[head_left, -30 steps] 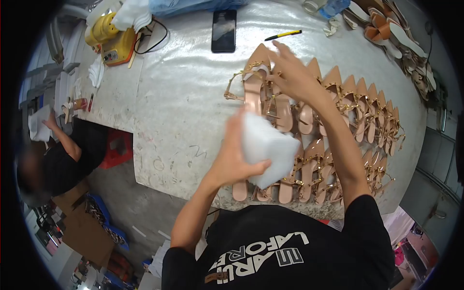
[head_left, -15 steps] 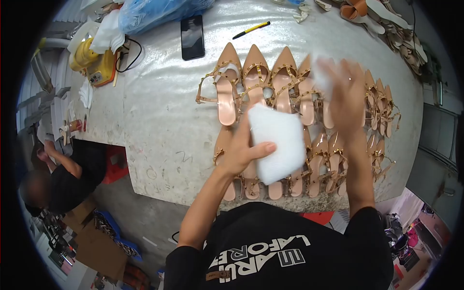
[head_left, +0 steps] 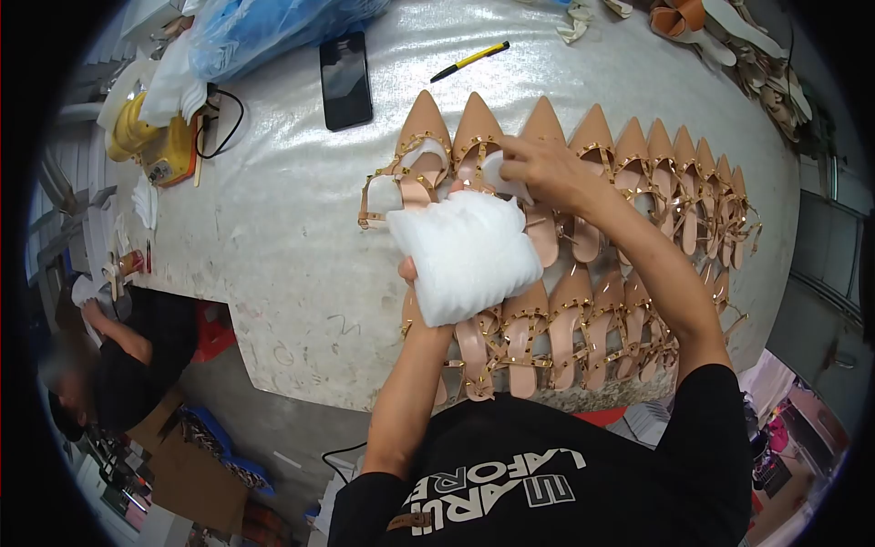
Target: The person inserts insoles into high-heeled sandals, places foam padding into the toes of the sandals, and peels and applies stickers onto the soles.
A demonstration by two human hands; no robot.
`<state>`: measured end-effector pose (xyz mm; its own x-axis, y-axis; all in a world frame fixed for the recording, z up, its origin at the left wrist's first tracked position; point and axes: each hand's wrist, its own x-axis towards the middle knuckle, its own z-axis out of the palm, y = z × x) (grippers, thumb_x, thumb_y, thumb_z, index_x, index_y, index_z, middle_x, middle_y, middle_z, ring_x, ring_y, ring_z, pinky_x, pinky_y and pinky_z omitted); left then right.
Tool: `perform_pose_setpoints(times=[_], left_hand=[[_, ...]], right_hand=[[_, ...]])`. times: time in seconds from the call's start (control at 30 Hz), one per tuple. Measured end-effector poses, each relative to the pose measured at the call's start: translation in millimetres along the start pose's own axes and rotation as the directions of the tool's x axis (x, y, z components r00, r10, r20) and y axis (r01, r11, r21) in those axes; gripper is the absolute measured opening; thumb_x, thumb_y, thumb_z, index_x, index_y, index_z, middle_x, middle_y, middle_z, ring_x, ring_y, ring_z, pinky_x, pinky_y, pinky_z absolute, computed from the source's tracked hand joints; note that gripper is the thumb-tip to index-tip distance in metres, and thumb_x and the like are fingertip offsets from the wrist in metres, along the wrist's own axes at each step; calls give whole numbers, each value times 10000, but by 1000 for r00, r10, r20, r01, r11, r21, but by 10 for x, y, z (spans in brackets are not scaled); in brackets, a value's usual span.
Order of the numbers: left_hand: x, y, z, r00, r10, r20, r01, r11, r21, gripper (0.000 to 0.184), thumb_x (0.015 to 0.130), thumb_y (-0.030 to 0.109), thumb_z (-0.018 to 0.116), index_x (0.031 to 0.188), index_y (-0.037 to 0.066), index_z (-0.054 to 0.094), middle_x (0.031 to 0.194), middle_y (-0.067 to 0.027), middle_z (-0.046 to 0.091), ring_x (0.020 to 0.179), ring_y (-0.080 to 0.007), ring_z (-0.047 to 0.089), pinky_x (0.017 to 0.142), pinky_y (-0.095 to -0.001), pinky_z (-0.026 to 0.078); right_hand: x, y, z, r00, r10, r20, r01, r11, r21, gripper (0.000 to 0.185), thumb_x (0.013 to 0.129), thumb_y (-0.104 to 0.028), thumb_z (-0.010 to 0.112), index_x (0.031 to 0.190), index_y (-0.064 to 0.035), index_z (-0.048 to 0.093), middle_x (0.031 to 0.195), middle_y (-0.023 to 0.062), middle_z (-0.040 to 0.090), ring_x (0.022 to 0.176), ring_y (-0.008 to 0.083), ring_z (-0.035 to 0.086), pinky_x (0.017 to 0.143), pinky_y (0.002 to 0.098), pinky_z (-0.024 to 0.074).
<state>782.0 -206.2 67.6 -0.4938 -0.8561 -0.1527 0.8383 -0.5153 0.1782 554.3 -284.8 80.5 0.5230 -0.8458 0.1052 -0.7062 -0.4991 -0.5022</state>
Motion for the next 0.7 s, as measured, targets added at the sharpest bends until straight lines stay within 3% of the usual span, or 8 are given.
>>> perform_pose_setpoints(times=[0.03,0.07,0.2,0.27,0.4,0.47,0.6,0.7], left_hand=[[-15,-27,-93,994,38,102,-38,999,3,929,859,672,604,1530,107,300,1481,-101,431,1358,-291,452,1120,-511,386],[-44,-46,-180,995,35,97,-35,999,3,929,859,672,604,1530,107,300,1481,-101,431,1358,-291,452,1120,-511,386],[-195,-154,-489,996,-91,25,93,994,-61,1115,613,489,813,1518,98,294,1425,-149,450,1289,-336,516,1027,-531,499],[-207,-158,-495,993,-119,2,118,990,-79,1174,551,443,866,1515,95,293,1411,-161,455,1272,-347,532,1004,-536,527],[-87,28,-102,964,-250,-92,252,968,10,1194,514,407,874,1516,62,322,1365,-174,499,1253,-362,555,1010,-524,534],[-47,113,18,945,-296,-140,306,950,55,1205,496,388,879,1516,46,337,1341,-181,521,1243,-370,567,1013,-519,538],[-87,4,152,966,-257,-9,255,960,-114,1235,532,470,872,1534,92,256,1381,-173,474,1271,-358,530,1016,-523,520],[-133,38,422,961,-243,-132,267,939,216,1289,551,472,867,1573,90,181,1414,-176,459,1285,-350,522,1032,-508,508]], right_hand=[[25,-29,-50,997,10,73,-10,1000,12,202,675,93,677,834,-32,685,1001,99,598,911,316,646,735,396,524],[32,-42,-68,989,21,144,-25,999,22,222,675,96,670,849,-40,679,986,101,605,900,327,648,726,398,525],[74,6,78,993,46,107,-62,986,152,359,684,96,656,1006,-63,655,964,109,619,919,325,655,726,394,529],[190,-178,250,950,312,-12,-311,950,41,579,693,111,648,1235,-77,570,1011,136,641,959,333,659,752,411,536],[474,-63,318,974,202,-102,-221,948,-228,581,764,69,630,1315,-63,499,1111,175,651,1010,361,657,779,453,543],[475,21,412,983,66,-170,-136,887,-441,441,812,16,618,1237,-58,527,1167,179,611,1002,377,660,762,485,554],[700,-28,409,919,367,143,-325,911,-253,587,744,56,655,1305,-64,532,1208,205,502,989,410,644,728,496,576],[660,-111,341,933,358,28,-341,907,-247,580,763,45,640,1324,-54,537,1181,221,515,1012,420,626,731,491,568]])
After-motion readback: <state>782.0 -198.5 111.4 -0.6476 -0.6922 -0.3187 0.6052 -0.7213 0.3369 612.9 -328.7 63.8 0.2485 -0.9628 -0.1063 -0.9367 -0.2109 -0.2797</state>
